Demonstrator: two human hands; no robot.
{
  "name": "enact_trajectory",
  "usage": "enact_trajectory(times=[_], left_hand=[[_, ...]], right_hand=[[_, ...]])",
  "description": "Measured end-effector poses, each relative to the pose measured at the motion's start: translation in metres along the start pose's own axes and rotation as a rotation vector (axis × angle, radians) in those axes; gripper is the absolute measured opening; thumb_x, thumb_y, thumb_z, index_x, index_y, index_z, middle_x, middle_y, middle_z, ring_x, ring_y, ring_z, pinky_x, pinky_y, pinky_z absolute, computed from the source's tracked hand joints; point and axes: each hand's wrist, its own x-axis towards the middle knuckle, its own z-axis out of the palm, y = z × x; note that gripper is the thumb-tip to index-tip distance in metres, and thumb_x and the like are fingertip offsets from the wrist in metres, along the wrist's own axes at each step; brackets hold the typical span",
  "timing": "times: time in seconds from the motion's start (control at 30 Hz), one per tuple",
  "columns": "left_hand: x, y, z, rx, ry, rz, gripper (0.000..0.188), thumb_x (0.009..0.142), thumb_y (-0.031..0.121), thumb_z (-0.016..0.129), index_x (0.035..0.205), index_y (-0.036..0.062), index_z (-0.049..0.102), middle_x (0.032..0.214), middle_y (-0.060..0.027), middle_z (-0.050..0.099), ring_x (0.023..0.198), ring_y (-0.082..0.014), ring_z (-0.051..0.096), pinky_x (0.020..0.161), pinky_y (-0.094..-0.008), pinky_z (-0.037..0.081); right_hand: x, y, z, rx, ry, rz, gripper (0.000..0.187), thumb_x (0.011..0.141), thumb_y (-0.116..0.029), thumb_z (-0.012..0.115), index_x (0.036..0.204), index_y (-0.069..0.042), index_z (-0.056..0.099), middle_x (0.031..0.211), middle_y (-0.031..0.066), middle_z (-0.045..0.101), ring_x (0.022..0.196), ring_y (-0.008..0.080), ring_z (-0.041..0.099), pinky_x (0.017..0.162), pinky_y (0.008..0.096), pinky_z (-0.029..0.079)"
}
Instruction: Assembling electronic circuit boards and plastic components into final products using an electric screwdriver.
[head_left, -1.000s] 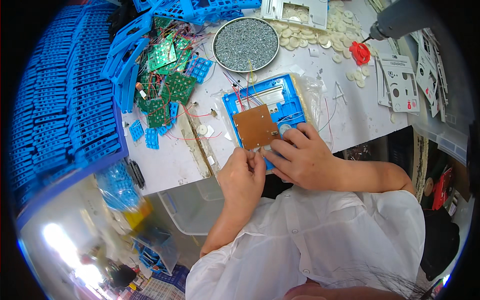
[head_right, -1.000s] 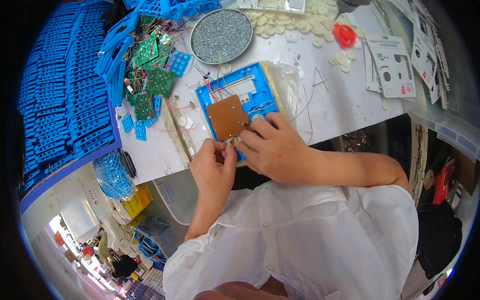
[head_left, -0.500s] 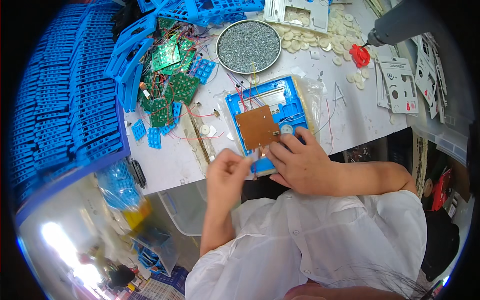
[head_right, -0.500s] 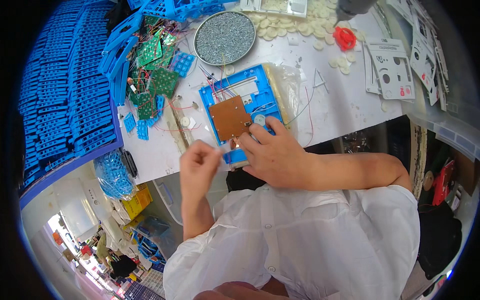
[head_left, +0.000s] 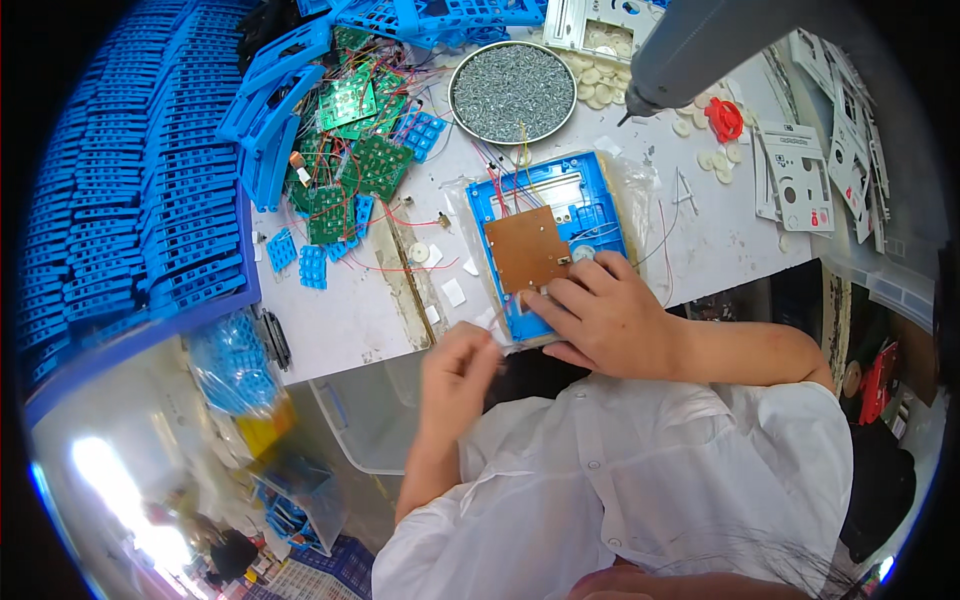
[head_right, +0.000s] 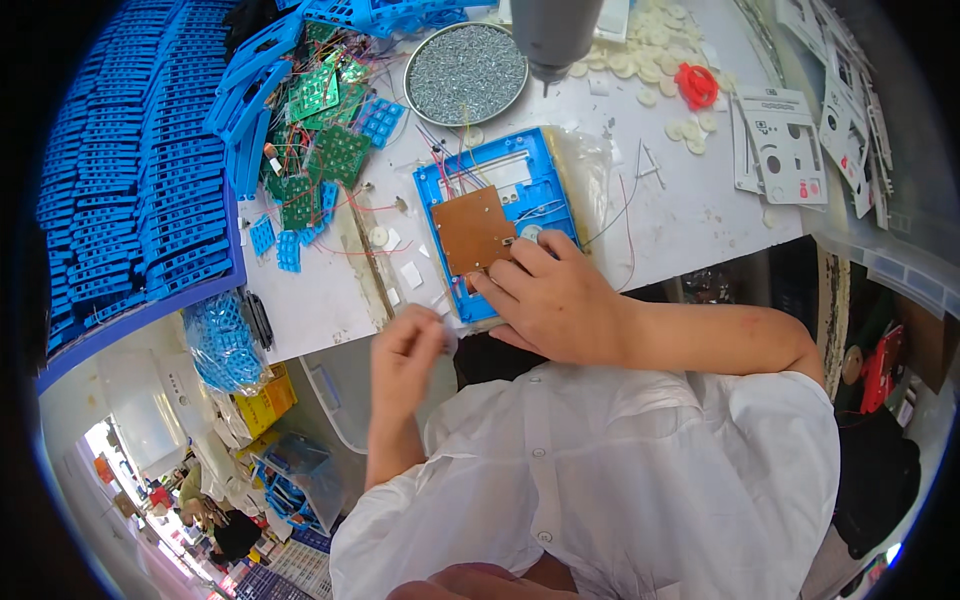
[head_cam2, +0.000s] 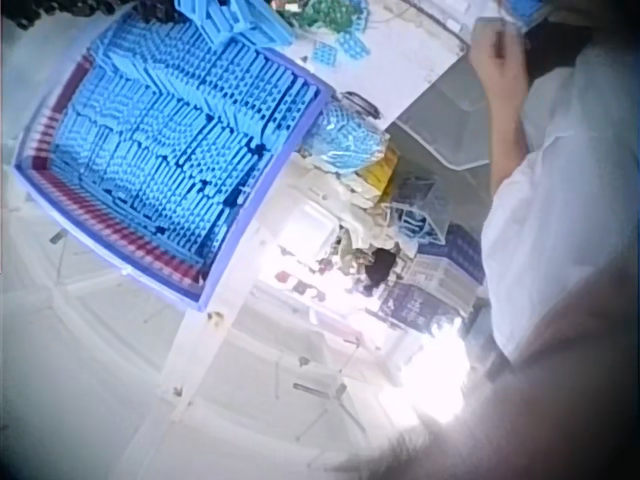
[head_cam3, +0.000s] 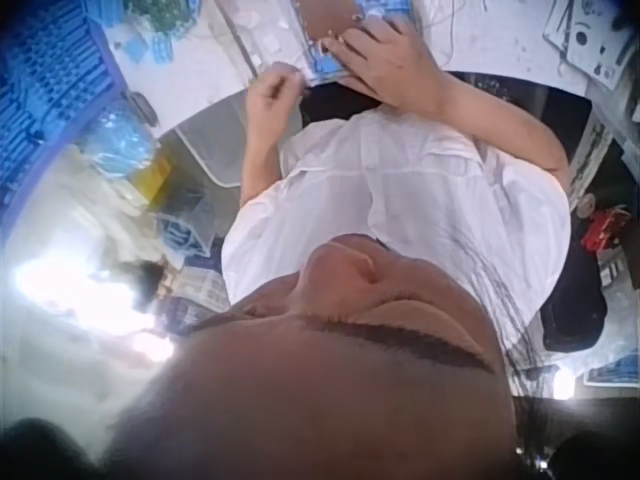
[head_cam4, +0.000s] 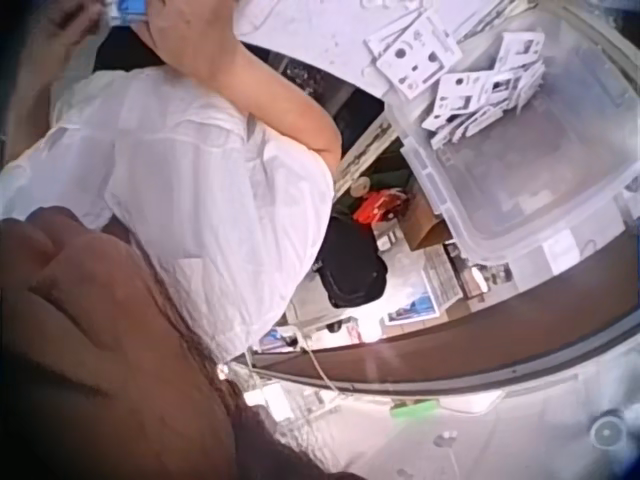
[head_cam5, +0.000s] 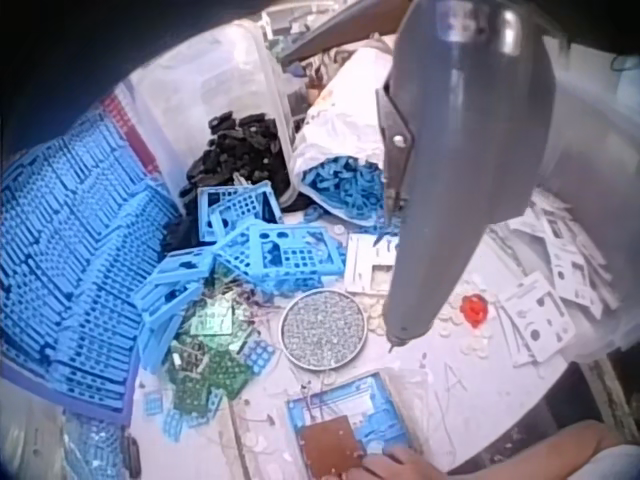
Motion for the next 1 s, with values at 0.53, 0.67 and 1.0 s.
enact_trajectory(times=[0.53,0.67,1.0], left_hand=[[0.046,0.040,-0.005,-0.007,-0.049,0.062,0.022,0.104,0.012,0.058,0.086,0.0010,0.061,0.088,-0.0024,0.059,0.070,-0.0052,0.045,0.061,-0.0217,0.035],[0.037,0.041,0.005,-0.055,-0.015,0.118,0.021,0.105,0.012,0.057,0.088,0.0006,0.062,0.102,-0.0090,0.065,0.067,-0.0048,0.046,0.057,-0.0198,0.036],[0.040,0.038,0.026,-0.330,-0.060,0.069,0.029,0.107,0.018,0.051,0.101,-0.0053,0.067,0.110,-0.0170,0.068,0.076,-0.0149,0.059,0.066,-0.0278,0.049]], right_hand=[[0.009,0.004,-0.019,-0.162,-0.329,-0.128,0.079,0.084,-0.049,0.075,0.148,-0.010,0.050,0.117,0.0038,0.054,0.112,0.0237,0.051,0.095,0.0411,0.042],[-0.002,0.011,-0.022,-0.047,-0.265,-0.113,0.072,0.084,-0.047,0.076,0.138,-0.004,0.057,0.118,0.0059,0.057,0.114,0.0247,0.052,0.104,0.0431,0.040],[-0.006,0.017,-0.020,0.066,-0.171,-0.118,0.047,0.083,-0.039,0.078,0.110,-0.002,0.070,0.106,0.0067,0.062,0.104,0.0275,0.057,0.101,0.0426,0.044]])
